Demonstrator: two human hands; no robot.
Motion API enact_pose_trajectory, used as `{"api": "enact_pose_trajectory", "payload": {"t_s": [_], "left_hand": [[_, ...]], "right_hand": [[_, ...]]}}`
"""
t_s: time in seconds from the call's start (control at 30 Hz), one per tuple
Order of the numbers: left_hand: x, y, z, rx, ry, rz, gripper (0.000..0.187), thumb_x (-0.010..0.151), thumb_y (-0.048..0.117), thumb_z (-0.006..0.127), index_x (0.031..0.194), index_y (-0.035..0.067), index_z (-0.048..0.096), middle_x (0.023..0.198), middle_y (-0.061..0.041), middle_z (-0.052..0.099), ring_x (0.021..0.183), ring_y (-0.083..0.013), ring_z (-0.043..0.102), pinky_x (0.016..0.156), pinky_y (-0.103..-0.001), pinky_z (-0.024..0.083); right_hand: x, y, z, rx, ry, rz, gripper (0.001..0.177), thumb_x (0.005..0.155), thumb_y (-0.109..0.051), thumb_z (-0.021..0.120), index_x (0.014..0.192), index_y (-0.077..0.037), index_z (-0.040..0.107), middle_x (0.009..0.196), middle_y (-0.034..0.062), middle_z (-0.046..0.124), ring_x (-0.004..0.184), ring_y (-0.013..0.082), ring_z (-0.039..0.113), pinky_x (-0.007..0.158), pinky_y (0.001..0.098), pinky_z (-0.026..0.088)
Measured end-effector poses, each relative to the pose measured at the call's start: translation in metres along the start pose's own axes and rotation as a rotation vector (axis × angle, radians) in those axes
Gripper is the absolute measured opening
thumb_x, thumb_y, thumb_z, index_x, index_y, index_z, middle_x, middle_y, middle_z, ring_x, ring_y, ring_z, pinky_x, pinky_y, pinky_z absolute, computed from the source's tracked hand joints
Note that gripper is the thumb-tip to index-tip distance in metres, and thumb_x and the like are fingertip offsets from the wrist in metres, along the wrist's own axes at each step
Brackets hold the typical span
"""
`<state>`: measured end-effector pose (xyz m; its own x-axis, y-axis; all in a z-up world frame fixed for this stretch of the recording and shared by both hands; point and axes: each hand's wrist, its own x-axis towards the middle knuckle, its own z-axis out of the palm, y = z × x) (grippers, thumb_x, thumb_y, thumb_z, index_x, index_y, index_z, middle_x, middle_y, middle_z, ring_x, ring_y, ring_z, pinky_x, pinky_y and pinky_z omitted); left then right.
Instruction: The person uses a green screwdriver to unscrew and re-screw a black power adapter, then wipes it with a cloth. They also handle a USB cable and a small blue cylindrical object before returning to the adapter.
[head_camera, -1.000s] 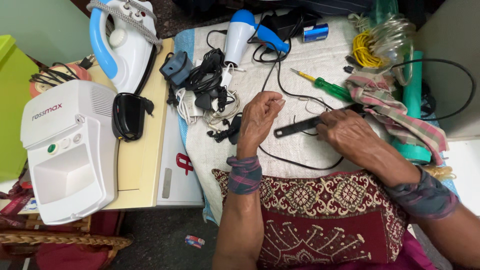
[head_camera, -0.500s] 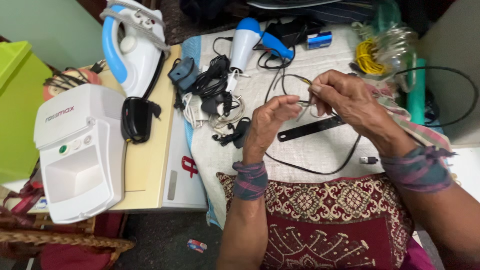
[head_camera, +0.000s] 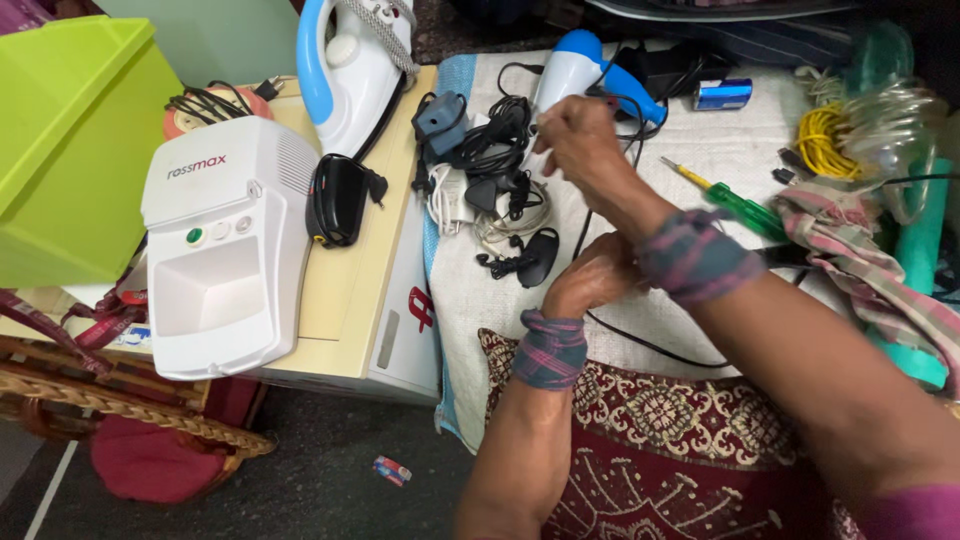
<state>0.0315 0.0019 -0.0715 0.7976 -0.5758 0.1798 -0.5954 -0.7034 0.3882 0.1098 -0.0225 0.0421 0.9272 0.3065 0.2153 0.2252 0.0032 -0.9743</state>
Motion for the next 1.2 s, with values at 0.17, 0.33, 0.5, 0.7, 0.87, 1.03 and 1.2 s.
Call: {"api": "enact_pose_trajectory", "payload": {"t_s": [0.17,0.33,0.5,0.7,0.87,1.03,1.2], "left_hand": [[-0.003,0.001,-0.006,-0.329,0.106,-0.154,0.032,0.083,0.028,0.078,0.101,0.002,0.071,0.086,-0.018,0.075,0.074,-0.0295,0.071,0.072,-0.04,0.056],[-0.017,0.022,-0.039,-0.773,0.138,-0.301,0.032,0.096,0.032,0.062,0.114,0.007,0.07,0.082,-0.012,0.075,0.07,-0.0183,0.071,0.067,-0.034,0.058],[-0.016,0.033,-0.056,-0.685,0.239,-0.417,0.035,0.098,0.037,0.06,0.112,0.008,0.072,0.082,-0.008,0.075,0.069,-0.0164,0.07,0.064,-0.033,0.058],[-0.016,0.03,-0.057,-0.723,0.325,-0.42,0.035,0.099,0.035,0.06,0.117,0.007,0.07,0.087,-0.008,0.076,0.072,-0.0145,0.073,0.065,-0.029,0.06],[-0.013,0.029,-0.057,-0.784,0.377,-0.411,0.036,0.102,0.033,0.059,0.123,0.006,0.069,0.095,-0.009,0.077,0.078,-0.0138,0.072,0.069,-0.027,0.06],[-0.011,0.03,-0.056,-1.024,0.461,-0.202,0.047,0.107,0.031,0.056,0.145,0.004,0.056,0.117,-0.006,0.073,0.1,-0.0115,0.069,0.086,-0.024,0.056],[-0.008,0.034,-0.06,-1.183,0.62,-0.059,0.066,0.099,0.023,0.074,0.154,0.001,0.046,0.102,-0.009,0.069,0.097,-0.0159,0.067,0.086,-0.028,0.057]], "right_hand": [[-0.006,-0.021,0.003,-0.026,-0.064,0.161,0.018,0.098,-0.012,0.058,0.109,0.002,0.065,0.082,0.0076,0.072,0.055,0.0147,0.067,0.039,0.025,0.044],[-0.071,-0.05,-0.121,-0.266,-0.101,-0.173,0.023,0.107,-0.017,0.063,0.12,0.003,0.067,0.096,0.0105,0.072,0.074,0.0155,0.068,0.06,0.0246,0.054],[-0.119,-0.006,-0.194,-1.074,-0.109,-0.133,0.021,0.097,-0.022,0.068,0.105,-0.005,0.076,0.093,0.0156,0.075,0.071,0.0296,0.07,0.067,0.0411,0.055],[-0.126,0.039,-0.156,-1.573,-0.281,-0.173,0.02,0.103,-0.02,0.058,0.095,-0.012,0.075,0.104,0.0091,0.074,0.091,0.0262,0.073,0.08,0.0409,0.06],[-0.123,-0.004,-0.169,-0.787,-0.209,0.217,0.023,0.095,-0.023,0.063,0.099,-0.004,0.076,0.087,0.0109,0.071,0.075,0.0205,0.064,0.066,0.0358,0.052],[-0.124,-0.035,-0.161,-0.126,-0.157,0.144,0.028,0.101,-0.026,0.065,0.097,0.001,0.072,0.079,0.007,0.064,0.067,0.013,0.056,0.062,0.0265,0.046],[-0.115,-0.04,-0.134,0.142,-0.193,0.009,0.028,0.106,-0.029,0.06,0.101,-0.003,0.067,0.098,0.0044,0.07,0.071,0.0098,0.059,0.067,0.0235,0.052]]}}
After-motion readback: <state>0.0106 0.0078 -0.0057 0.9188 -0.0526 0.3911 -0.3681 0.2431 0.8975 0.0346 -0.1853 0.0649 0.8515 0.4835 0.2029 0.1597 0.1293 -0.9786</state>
